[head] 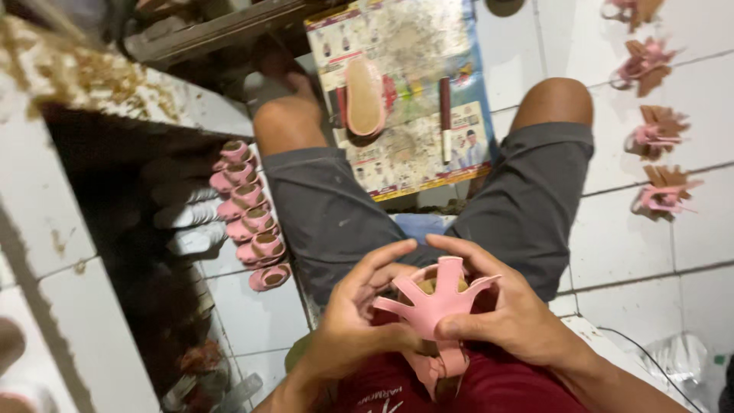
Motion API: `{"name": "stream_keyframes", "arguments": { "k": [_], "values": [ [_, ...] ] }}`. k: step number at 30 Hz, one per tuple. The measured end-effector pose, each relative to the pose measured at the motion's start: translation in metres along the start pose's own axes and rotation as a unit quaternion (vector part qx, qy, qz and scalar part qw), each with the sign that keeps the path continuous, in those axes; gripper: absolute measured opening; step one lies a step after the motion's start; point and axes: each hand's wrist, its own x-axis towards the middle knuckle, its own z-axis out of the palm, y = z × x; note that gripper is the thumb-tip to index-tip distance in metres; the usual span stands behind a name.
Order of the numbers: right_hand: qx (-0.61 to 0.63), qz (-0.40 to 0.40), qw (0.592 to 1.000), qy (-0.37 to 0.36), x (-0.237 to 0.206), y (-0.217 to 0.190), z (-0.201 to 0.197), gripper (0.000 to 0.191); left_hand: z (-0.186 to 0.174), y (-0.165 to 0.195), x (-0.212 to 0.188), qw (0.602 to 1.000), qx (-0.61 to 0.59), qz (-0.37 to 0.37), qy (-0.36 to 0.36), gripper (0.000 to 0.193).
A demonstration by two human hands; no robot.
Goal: The person sits on the floor and assembles pink children's sandals. They stretch a pink strap upper over a wooden shoe last, tap and seat the straps with a wooden mallet, fit the lasted upper onto a sole, and press the edges to secure the assembly.
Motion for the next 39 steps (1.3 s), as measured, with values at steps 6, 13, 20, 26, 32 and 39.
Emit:
{"name": "stream_keyframes", "arguments": {
  "k": [6,13,20,26,32,39],
  "values": [
    [-0.111,-0.020,0.993,-0.031,0.011,-0.017,0.004,0.087,0.018,0.005,-0.001,0.989,0.109,-0.006,0.103,0.050],
    [-0.220,-0.156,0.957,-0.108,0.036,-0.062,-0.034,0.017,0.027,0.020,-0.004,0.972,0.208,-0.008,0.113,0.044],
    [-0.071,0.013,0.983,-0.168,0.057,-0.057,-0.026,0.015,0.031,0.023,-0.006,0.981,0.173,0.045,0.077,0.042],
    [0.071,0.125,0.977,-0.158,0.060,-0.017,-0.027,0.015,0.036,0.014,-0.004,0.987,0.088,-0.060,0.117,0.041],
    [0.128,0.140,0.972,-0.140,0.052,-0.002,-0.027,0.014,0.029,0.015,-0.006,0.979,0.194,0.034,0.044,0.039],
    [-0.333,-0.407,0.840,-0.133,0.048,-0.031,-0.042,0.024,0.021,0.017,-0.009,0.978,0.201,0.050,0.041,0.036]
  ]
}}
